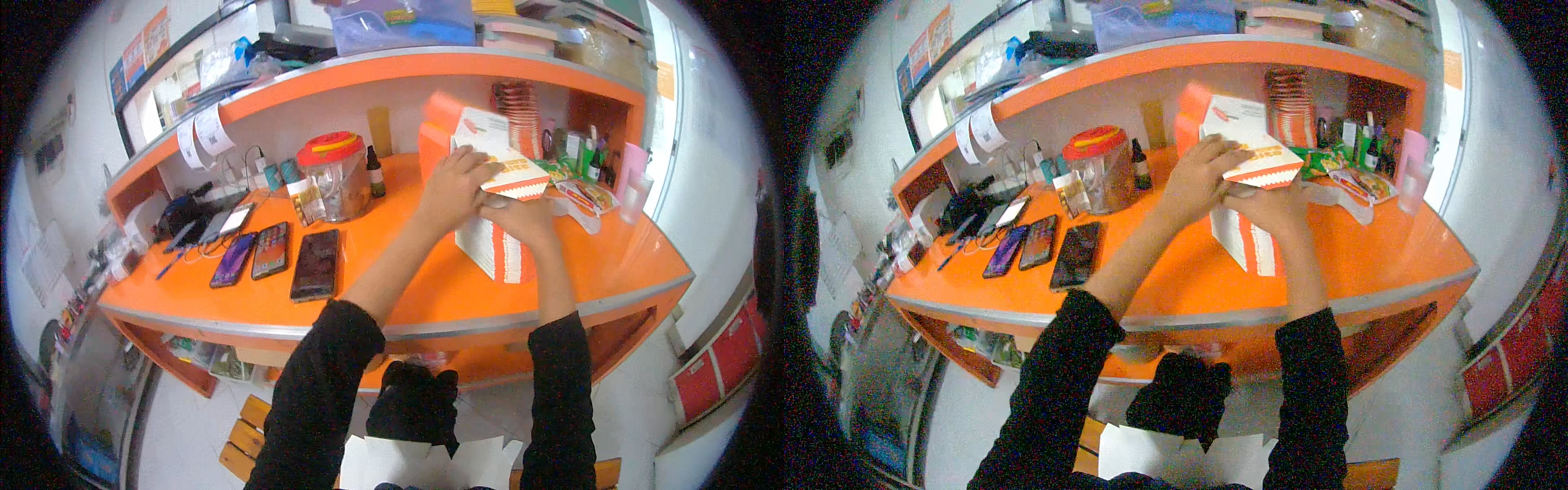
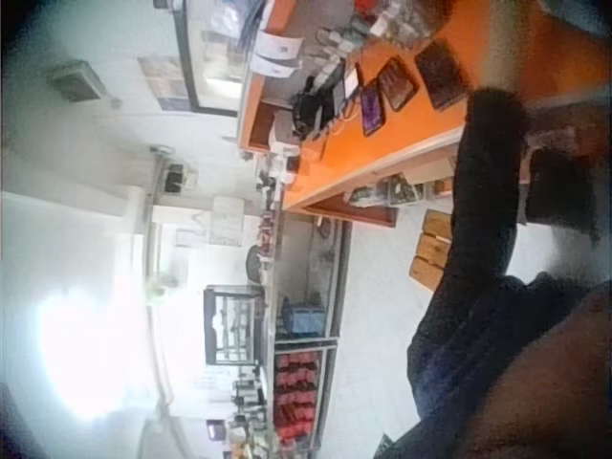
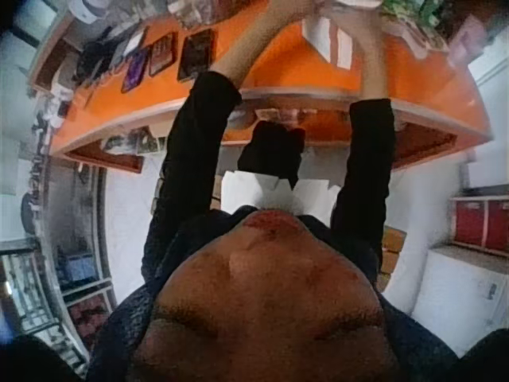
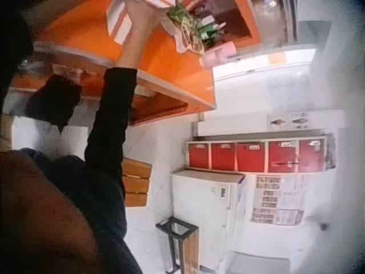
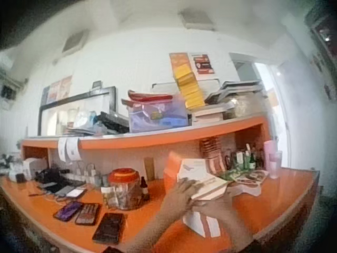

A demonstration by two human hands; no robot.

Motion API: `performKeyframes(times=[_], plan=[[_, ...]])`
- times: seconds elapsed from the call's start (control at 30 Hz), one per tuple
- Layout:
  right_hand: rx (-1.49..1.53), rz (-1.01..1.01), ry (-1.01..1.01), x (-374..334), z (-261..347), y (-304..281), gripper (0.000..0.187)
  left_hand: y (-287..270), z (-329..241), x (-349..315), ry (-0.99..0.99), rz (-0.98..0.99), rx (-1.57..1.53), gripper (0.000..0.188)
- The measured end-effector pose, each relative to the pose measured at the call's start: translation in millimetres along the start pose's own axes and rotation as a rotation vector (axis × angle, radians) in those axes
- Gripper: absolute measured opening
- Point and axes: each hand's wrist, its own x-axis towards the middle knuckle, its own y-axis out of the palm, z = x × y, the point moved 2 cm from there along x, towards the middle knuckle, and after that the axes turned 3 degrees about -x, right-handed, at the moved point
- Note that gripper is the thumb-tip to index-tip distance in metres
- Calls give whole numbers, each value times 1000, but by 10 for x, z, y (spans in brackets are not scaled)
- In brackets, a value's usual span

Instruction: The person sits at an orange counter and folds small, flat paper sheets into small rectangular boxes. They repeatedly pick up a sheet, fold the sides, and tuck the flaps to form a box, then place the finished box on a growing stack on the counter.

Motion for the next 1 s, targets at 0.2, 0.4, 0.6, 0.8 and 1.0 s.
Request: performKeyframes(times=[0.2,0.4,0.6,0.8,1.0], plan=[[-240,-25,144,-86,-20,-90,46,8,-402,134,-261,92,214,25],[14,-3,15,-254,-50,-112,50,39,-270,-32,-282,178,143,33],[113,-284,-18,-833,76,-515,36,95,-337,-57,-207,192,87,55],[90,-349,-105,-436,408,-706,37,163,-211,-255,-159,83,49,57],[-359,-37,-8,-265,238,-238,51,-164,286,51,-247,261,-106,42]])
